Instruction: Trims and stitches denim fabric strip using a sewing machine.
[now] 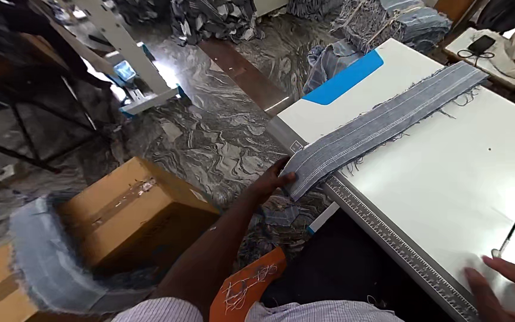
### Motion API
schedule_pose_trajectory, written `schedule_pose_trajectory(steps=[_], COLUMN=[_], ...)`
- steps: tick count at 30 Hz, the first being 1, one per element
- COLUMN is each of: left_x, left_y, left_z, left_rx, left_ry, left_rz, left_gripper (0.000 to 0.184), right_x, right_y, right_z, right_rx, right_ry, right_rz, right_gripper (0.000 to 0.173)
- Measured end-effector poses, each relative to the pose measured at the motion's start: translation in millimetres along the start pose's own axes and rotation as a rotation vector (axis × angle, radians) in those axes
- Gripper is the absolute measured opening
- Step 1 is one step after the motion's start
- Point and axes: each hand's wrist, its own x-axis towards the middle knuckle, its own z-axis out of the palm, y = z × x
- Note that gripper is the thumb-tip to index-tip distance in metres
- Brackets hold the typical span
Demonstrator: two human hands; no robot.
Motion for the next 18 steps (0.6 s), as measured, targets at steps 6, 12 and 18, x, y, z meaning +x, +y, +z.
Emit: schedule_pose_trajectory(steps=[6, 12, 18], left_x=[-40, -127, -157], left_y=[16, 3, 23], left_z=[0, 18, 34], left_rx=[0.167, 0.128, -0.103], left_ry=[-0.081, -0.064, 0.059], left_rz=[-0.132, -0.212, -0.14], left_gripper=[0.038, 0.027, 0.032], right_x=[28, 33, 33], right_y=[-30, -135, -227], right_z=[35, 69, 122], right_rx=[-0.03, 0.296, 0.346], right_ry=[-0.02, -0.191, -0.333], right_rz=[-0.088, -0.332, -0.662], right_gripper=[0.039, 0.027, 0.028])
